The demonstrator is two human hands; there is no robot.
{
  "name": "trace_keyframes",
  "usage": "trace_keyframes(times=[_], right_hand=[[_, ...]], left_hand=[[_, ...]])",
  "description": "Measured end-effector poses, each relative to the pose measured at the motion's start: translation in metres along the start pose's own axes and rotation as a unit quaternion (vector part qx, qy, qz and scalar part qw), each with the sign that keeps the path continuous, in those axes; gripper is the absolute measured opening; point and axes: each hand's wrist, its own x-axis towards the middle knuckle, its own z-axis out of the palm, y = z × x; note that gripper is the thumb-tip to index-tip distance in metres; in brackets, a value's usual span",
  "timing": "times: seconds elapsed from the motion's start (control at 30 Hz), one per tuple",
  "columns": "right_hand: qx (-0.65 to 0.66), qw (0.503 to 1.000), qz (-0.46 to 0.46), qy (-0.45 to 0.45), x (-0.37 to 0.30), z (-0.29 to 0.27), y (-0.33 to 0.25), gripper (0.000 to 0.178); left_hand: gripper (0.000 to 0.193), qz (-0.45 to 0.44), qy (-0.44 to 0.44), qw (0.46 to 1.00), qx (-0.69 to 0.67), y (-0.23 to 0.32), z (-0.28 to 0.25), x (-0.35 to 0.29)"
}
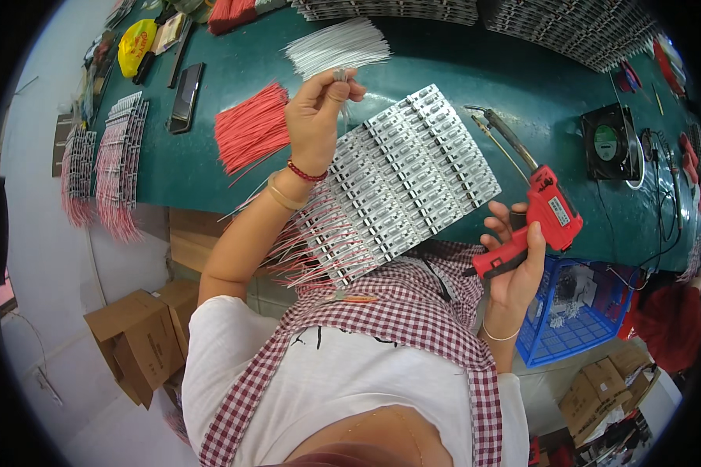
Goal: The person uses a soldering iron to attach red and white wires to a white plastic grid. They repeatedly pick up individual wires, place them into the grid slots, and apply the soldering iron to secure them.
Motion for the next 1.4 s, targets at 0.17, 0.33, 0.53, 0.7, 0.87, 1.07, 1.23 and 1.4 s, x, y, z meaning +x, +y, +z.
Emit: trace_keyframes(times=[0.17,0.33,0.53,0.7,0.87,1.07,1.23,1.4], right_hand=[[0.001,1.0,0.007,-0.007,0.0,0.002,0.001,0.04],[0.003,1.0,0.007,-0.009,-0.001,0.003,0.001,0.04],[-0.097,0.992,-0.074,-0.043,-0.015,0.012,-0.002,0.045],[-0.172,0.982,-0.048,-0.06,-0.015,0.024,0.004,0.045],[-0.225,0.972,0.0,-0.063,-0.004,0.049,0.016,0.042],[-0.317,0.946,0.068,-0.018,0.002,0.074,0.027,0.018],[-0.352,0.933,0.073,-0.013,-0.005,0.078,0.03,0.016],[-0.367,0.928,0.06,-0.01,-0.006,0.077,0.033,0.01]], left_hand=[[0.018,-0.001,0.008,1.0,0.011,0.003,-0.003,-0.005],[0.011,-0.01,0.015,1.0,-0.016,0.015,-0.003,-0.006],[0.007,0.043,-0.083,0.963,0.254,0.059,-0.041,0.001],[0.014,0.185,-0.161,0.845,0.475,0.033,-0.055,-0.028],[0.03,0.217,-0.208,0.794,0.529,0.016,-0.05,-0.035],[0.033,0.204,-0.23,0.791,0.529,0.009,-0.05,-0.033],[0.033,0.197,-0.229,0.792,0.531,0.009,-0.053,-0.035],[0.032,0.195,-0.227,0.79,0.535,0.01,-0.052,-0.034]])
